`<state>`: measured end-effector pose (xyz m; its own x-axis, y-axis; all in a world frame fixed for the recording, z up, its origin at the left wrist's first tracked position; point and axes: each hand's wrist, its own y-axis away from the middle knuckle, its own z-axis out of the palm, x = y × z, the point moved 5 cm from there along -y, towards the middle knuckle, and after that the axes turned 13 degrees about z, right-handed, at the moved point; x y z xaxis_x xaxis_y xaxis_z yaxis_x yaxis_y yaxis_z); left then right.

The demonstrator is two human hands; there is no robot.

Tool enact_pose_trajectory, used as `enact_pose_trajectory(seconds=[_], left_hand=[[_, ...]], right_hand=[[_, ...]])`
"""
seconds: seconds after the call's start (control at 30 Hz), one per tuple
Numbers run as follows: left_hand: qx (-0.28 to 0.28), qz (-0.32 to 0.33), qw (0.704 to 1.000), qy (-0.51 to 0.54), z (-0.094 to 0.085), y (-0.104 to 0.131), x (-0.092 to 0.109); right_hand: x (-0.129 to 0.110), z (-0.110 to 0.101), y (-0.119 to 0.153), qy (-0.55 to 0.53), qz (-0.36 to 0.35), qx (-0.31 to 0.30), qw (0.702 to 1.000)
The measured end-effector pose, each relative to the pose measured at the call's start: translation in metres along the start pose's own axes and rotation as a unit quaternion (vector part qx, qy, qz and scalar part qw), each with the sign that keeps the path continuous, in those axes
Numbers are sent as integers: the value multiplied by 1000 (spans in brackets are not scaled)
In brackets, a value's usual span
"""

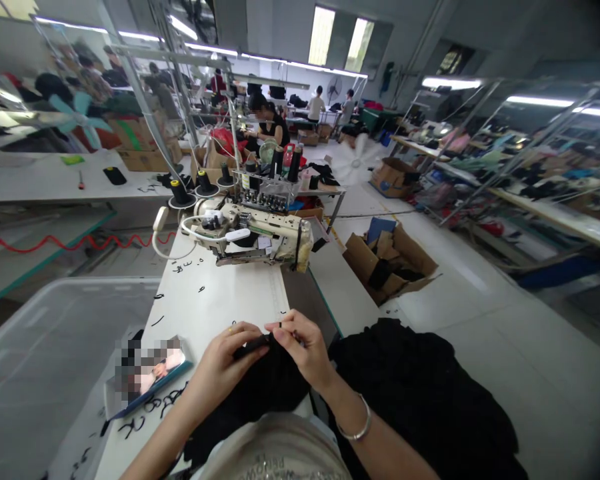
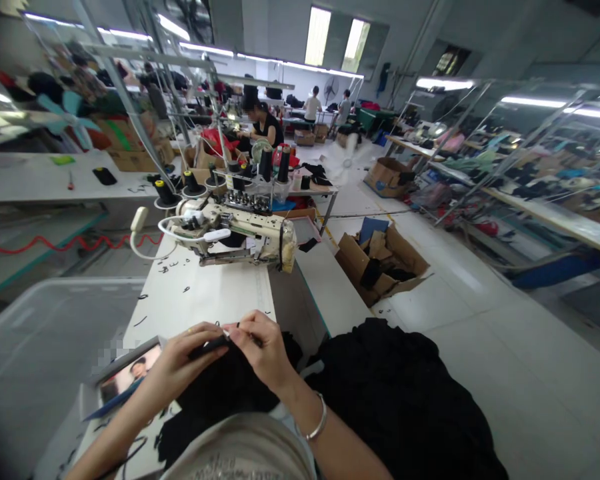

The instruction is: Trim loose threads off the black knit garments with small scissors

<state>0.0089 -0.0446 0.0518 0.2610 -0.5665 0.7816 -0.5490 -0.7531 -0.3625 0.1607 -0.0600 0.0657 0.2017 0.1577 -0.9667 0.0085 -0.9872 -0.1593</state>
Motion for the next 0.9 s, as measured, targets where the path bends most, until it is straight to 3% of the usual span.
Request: enact_pose_trajectory(seconds=[0.2,0.47,0.6,0.73,0.9], left_hand=[[66,-34,997,-17,-8,-7,-4],[36,-110,993,25,-10,-7,-9],[34,-37,999,-19,-13,-7,-4],[37,69,996,-39,-15,-6,4],[-13,54,998,2,-10,-4,9]], right_hand=[[-5,0,-4,19,-47,18,999],[-20,4,4,143,-207,4,968],[-26,4,6,169,-251,12,953],[-27,5,2,147,-233,3,961],[-24,8,-5,104,-179,-34,978]])
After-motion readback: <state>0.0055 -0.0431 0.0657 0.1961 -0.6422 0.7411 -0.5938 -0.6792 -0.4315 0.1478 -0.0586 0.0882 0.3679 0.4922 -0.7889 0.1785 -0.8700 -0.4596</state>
